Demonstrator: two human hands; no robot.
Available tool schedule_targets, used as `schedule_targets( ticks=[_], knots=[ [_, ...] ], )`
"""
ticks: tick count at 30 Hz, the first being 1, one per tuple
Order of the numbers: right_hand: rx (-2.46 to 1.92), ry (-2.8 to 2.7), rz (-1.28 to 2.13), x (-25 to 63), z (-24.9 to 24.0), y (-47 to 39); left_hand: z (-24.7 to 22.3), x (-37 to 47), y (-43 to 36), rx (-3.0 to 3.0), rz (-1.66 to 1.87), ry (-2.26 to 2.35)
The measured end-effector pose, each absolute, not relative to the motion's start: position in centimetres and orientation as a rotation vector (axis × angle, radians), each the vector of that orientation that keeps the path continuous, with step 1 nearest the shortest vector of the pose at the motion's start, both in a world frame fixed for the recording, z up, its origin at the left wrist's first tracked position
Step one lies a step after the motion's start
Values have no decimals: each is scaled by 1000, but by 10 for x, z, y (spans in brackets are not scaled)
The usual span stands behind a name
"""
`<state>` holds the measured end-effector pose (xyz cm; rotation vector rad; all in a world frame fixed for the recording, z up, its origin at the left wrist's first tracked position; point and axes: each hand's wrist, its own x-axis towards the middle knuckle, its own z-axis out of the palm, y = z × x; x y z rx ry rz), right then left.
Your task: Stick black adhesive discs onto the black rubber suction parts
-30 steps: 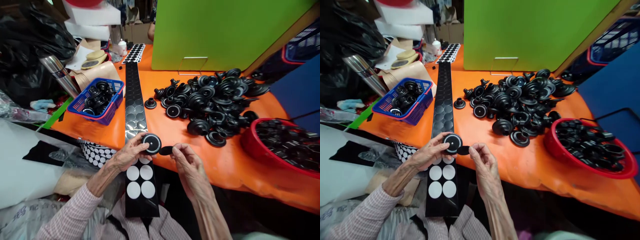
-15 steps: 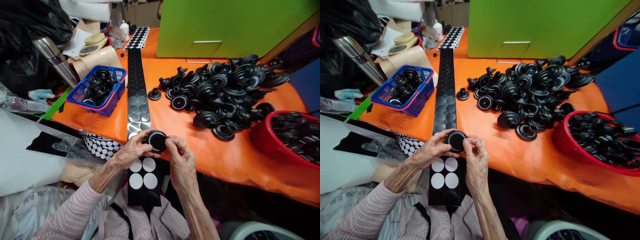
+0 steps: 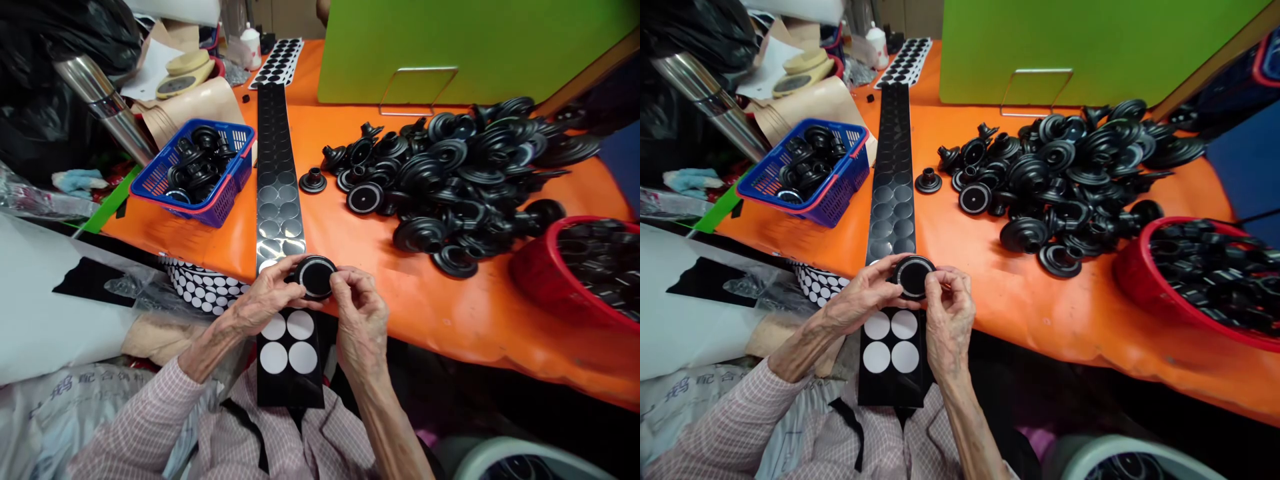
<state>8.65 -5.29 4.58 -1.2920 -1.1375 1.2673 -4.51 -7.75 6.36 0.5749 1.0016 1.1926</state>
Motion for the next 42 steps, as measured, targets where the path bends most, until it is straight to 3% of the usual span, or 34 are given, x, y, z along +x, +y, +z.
schedule_targets(
  ticks=[10, 23, 26, 31, 38, 42],
  knots=[
    [-1305, -1415, 915, 78, 33, -57, 61, -42, -77, 550, 1240, 1095],
    [-1259, -1527, 828, 72, 26, -61, 55, -44, -83, 527, 1290, 1158],
    [-1310, -1398, 953, 75, 29, -58, 57, -47, -85, 524, 1288, 1166],
    [-1223, -1415, 1568, 78, 46, -37, 71, -67, -81, 643, 1194, 1184],
    [-815, -1434, 1677, -15, 88, 22, 123, -144, -44, 820, 1374, 1472],
    [-589, -1254, 1826, -66, 122, 45, 168, -184, -38, 968, 1513, 1912]
  ],
)
